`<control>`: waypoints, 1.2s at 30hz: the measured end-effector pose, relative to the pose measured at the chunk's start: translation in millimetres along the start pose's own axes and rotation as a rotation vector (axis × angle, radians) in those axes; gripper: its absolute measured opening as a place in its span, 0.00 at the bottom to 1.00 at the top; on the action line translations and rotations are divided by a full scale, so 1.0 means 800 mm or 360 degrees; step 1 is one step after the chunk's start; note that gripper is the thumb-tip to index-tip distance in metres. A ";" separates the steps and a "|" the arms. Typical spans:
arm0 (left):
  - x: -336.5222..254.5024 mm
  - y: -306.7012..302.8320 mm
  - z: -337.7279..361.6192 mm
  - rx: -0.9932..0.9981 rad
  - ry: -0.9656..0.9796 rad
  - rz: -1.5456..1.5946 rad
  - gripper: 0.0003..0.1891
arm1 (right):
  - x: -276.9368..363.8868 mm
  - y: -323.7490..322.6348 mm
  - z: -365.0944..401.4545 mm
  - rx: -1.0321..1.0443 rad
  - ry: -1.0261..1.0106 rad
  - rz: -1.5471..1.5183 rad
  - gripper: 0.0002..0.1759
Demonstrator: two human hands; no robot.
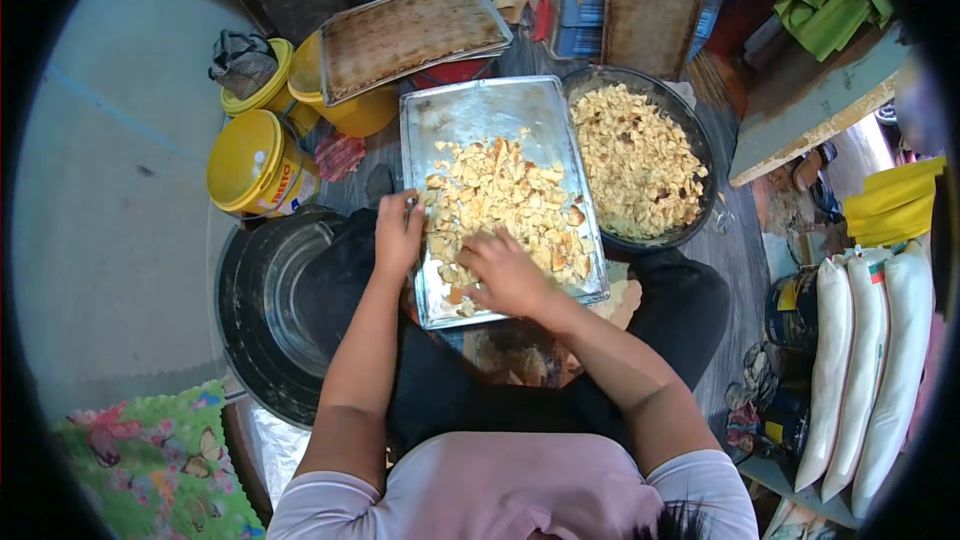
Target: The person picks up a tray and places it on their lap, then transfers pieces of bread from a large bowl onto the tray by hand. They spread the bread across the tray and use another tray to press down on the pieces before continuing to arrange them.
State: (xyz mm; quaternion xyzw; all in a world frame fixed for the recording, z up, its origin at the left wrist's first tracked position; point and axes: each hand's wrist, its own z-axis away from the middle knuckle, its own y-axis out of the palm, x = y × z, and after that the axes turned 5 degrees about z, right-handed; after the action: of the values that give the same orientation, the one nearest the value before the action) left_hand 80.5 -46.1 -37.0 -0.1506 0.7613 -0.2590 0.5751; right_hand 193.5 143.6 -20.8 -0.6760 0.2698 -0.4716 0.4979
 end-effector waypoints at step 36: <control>0.002 0.021 0.043 0.0359 0.0278 -0.0347 0.28 | -0.023 0.016 0.088 -0.0166 0.0040 0.0205 0.36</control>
State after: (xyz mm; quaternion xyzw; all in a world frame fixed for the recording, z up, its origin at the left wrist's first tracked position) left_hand 113.8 -40.4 -54.5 -0.1437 0.7537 -0.4156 0.4885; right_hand 251.3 184.1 -43.8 -0.6761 0.3432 -0.4324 0.4880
